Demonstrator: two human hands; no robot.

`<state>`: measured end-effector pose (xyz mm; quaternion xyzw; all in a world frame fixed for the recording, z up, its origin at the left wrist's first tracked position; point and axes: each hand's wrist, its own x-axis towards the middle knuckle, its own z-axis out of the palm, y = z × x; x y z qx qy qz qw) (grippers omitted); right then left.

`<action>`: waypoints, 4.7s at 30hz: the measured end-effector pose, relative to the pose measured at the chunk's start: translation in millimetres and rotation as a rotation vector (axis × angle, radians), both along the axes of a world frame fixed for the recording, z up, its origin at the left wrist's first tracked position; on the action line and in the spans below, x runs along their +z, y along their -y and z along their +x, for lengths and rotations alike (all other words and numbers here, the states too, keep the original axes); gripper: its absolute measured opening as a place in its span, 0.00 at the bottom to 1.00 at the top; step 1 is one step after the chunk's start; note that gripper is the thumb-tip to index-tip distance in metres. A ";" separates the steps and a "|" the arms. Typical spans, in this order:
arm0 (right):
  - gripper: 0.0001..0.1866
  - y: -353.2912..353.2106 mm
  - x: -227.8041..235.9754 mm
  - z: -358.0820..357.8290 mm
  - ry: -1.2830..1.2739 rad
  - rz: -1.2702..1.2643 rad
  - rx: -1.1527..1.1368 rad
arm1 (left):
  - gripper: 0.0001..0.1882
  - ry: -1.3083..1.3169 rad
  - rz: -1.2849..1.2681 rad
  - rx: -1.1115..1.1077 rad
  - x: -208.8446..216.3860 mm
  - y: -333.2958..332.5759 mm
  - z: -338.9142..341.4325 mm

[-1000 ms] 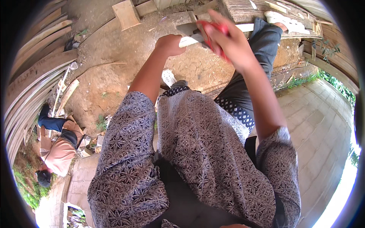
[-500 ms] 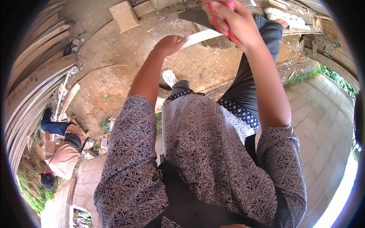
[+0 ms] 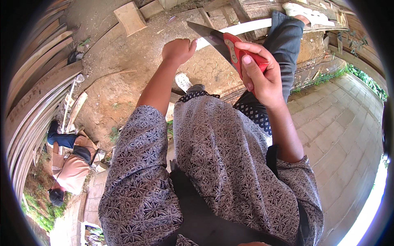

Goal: The person uses a red-handled knife to shave and smooth a long, thin piece of light-colored wood. They hold the wood with both hands, repeatedly drawing the blade along its length to remove thin shavings. The person occasionally repositions the wood and continues the shaving process.

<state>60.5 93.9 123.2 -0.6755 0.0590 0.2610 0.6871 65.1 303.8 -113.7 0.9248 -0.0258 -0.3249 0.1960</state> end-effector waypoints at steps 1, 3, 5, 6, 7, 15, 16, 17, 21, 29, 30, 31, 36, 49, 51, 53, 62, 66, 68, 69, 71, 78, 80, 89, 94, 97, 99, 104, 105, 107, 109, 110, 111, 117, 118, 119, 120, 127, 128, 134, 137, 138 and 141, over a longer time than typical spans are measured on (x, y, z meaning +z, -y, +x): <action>0.15 -0.3 0.4 -1.2 -0.009 -0.007 0.003 | 0.34 0.001 0.001 -0.005 0.1 0.4 0.0; 0.14 -1.4 2.2 -3.9 -0.028 -0.021 0.007 | 0.33 0.004 0.004 -0.014 0.3 -0.1 -0.1; 0.14 -2.0 3.2 -5.9 -0.034 -0.034 0.014 | 0.33 0.019 0.003 -0.011 1.7 -0.2 -0.5; 0.14 -2.6 3.6 -6.6 -0.030 -0.041 0.017 | 0.33 0.026 0.003 -0.010 2.4 -0.6 -0.6; 0.14 -3.5 4.4 -7.6 -0.026 -0.050 0.020 | 0.33 0.023 0.000 -0.010 2.3 -0.8 -0.8; 0.14 -7.5 11.0 -12.7 -0.022 -0.059 0.045 | 0.33 -0.015 -0.008 -0.023 10.3 -1.8 3.4; 0.14 -8.3 11.5 -12.9 -0.023 -0.067 0.050 | 0.33 -0.015 -0.012 -0.016 9.9 -2.2 3.1; 0.14 -9.5 11.6 -12.8 -0.018 -0.074 0.051 | 0.33 -0.015 -0.017 -0.009 9.6 -2.5 2.7; 0.15 -10.4 16.5 -12.6 -0.035 -0.109 0.086 | 0.33 -0.011 -0.023 0.003 7.2 -3.1 2.8; 0.30 -3.8 46.5 -47.7 -0.027 -0.336 0.055 | 0.35 -0.107 0.053 0.145 16.7 0.5 -1.4; 0.31 -0.5 55.4 -54.5 -0.034 -0.359 0.052 | 0.36 -0.130 0.058 0.182 19.3 2.1 -2.2; 0.31 3.1 67.6 -58.6 -0.040 -0.385 0.050 | 0.36 -0.100 0.061 0.187 17.7 1.9 -3.4; 0.24 6.7 79.4 -49.5 0.009 -0.532 0.071 | 0.35 -0.051 0.073 0.211 11.4 3.3 -12.2; 0.20 -35.2 -66.2 8.5 0.199 -0.458 0.079 | 0.34 -0.107 -0.137 0.136 6.1 -0.5 -12.4; 0.23 -24.8 -62.5 4.3 0.091 -0.378 0.045 | 0.38 -0.086 -0.322 0.015 -15.1 -20.9 -8.6; 0.25 -19.3 -59.6 1.6 -0.029 -0.354 0.057 | 0.38 -0.390 -0.405 0.155 -27.8 -32.8 -2.3; 0.30 -14.7 -54.4 -25.2 -0.074 -0.377 0.083 | 0.31 -0.489 -0.476 0.153 -9.5 -32.8 9.5; 0.28 -13.6 -65.7 -35.5 0.141 -0.458 -0.024 | 0.32 -0.023 -0.227 0.014 -11.4 -25.7 -4.9; 0.28 -14.5 -65.6 -40.3 0.191 -0.462 -0.058 | 0.32 0.025 -0.167 0.014 -3.1 -21.2 -13.2; 0.27 -13.8 -61.8 -42.7 0.192 -0.461 -0.065 | 0.31 0.049 -0.138 0.013 -0.1 -19.9 -15.4; 0.27 -11.0 -59.8 -45.7 0.164 -0.431 -0.072 | 0.30 0.030 -0.101 0.011 2.8 -19.5 -17.6; 0.26 -8.3 -65.1 -59.2 0.182 -0.389 -0.054 | 0.33 -0.009 -0.022 -0.019 14.3 -15.6 -14.5; 0.26 -8.8 -75.3 -80.5 0.323 -0.427 -0.033 | 0.33 -0.021 -0.029 -0.030 17.1 -16.7 -12.9; 0.25 36.4 36.0 -147.9 0.129 -0.494 -0.011 | 0.30 -0.013 -0.017 -0.042 13.6 -15.9 -13.4; 0.24 31.3 53.7 -126.4 0.038 -0.448 -0.056 | 0.28 0.091 0.052 -0.036 7.0 -9.7 -28.9; 0.22 18.1 -1.9 -97.2 0.104 -0.480 -0.067 | 0.28 0.098 0.054 -0.007 3.8 -5.9 -37.7; 0.22 -0.8 -59.5 -71.2 0.224 -0.469 -0.098 | 0.28 0.117 0.040 0.013 2.2 -3.5 -33.7; 0.22 -31.5 -123.7 -8.7 0.161 -0.422 -0.126 | 0.28 0.083 0.037 -0.021 7.3 -8.2 -24.9; 0.24 -31.8 -125.6 -17.5 0.165 -0.460 -0.115 | 0.28 0.084 0.034 -0.027 6.7 -9.3 -24.1; 0.25 -35.9 -131.6 -35.4 0.253 -0.399 -0.153 | 0.29 0.059 0.011 -0.034 8.7 -10.2 -20.3; 0.27 -36.7 -128.4 -50.8 0.298 -0.388 -0.155 | 0.30 0.030 -0.007 -0.042 10.7 -11.7 -18.3; 0.27 -34.5 -130.9 -55.4 0.276 -0.353 -0.164 | 0.30 0.016 -0.013 -0.046 11.8 -12.8 -16.9; 0.27 -30.8 -135.1 -61.6 0.255 -0.318 -0.173 | 0.30 0.002 -0.019 -0.051 13.0 -13.8 -15.6; 0.28 -21.7 -138.9 -61.9 0.342 -0.311 -0.089 | 0.32 -0.042 -0.044 -0.064 6.9 -17.3 -7.1; 0.28 -21.4 -142.7 -64.3 0.396 -0.326 -0.072 | 0.33 -0.060 -0.047 -0.070 7.2 -18.6 -4.7; 0.28 -20.1 -145.2 -69.9 0.380 -0.307 -0.072 | 0.33 -0.078 -0.050 -0.076 7.6 -19.9 -2.6; 0.28 -18.5 -147.8 -74.8 0.380 -0.287 -0.080 | 0.34 -0.096 -0.052 -0.082 8.0 -20.5 -0.3; 0.30 -16.1 -154.2 -85.0 0.375 -0.238 -0.080 | 0.32 -0.155 -0.123 -0.040 -5.9 -25.2 6.6; 0.31 -14.8 -152.5 -85.8 0.378 -0.245 -0.072 | 0.32 -0.213 -0.165 -0.006 -9.0 -27.7 8.3; 0.30 -16.5 -145.2 -87.1 0.326 -0.336 -0.082 | 0.31 -0.117 -0.192 -0.041 -15.2 -28.7 2.6; 0.28 -18.4 -133.3 -77.3 0.303 -0.374 -0.087 | 0.32 -0.046 -0.147 -0.069 -2.5 -23.7 -2.8; 0.27 -19.4 -130.4 -73.7 0.312 -0.386 -0.091 | 0.32 -0.029 -0.130 -0.076 3.1 -21.8 -3.7; 0.24 -27.1 -117.6 -50.5 0.280 -0.467 -0.074 | 0.34 0.015 -0.114 -0.075 3.6 -22.3 -8.3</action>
